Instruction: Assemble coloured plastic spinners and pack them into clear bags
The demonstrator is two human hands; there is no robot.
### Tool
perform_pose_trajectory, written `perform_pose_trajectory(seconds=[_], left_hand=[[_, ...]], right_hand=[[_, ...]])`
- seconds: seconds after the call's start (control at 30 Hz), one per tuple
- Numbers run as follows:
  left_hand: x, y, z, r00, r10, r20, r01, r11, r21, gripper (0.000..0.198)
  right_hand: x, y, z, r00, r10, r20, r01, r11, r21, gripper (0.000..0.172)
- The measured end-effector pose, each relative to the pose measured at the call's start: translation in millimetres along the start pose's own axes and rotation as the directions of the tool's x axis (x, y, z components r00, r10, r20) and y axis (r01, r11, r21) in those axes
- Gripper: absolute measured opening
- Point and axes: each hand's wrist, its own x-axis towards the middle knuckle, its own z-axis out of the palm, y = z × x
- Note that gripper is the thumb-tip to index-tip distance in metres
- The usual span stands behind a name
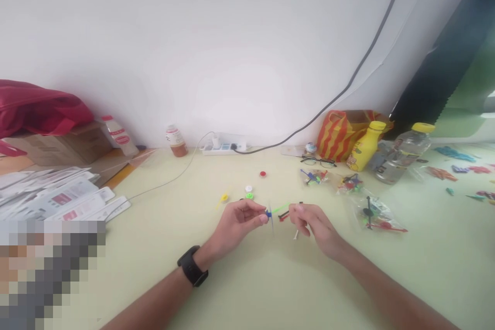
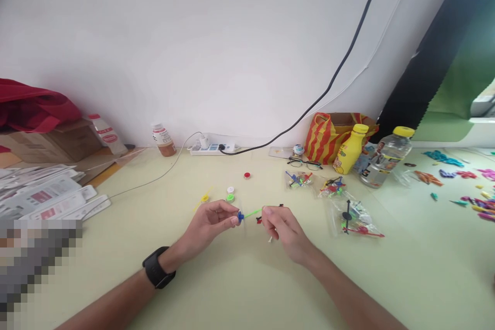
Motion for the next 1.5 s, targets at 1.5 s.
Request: perform_pose_trajectory(seconds=[1.5], left_hand=[[13.2, 13.1, -36.0, 0.973, -0.014, -0.231, -0.018, 0.991, -0.135, 0.028]], right_hand=[[22.2, 43.1, -37.1, 0.998, -0.055, -0.017, 0.031, 0.763, -0.646, 0.041]])
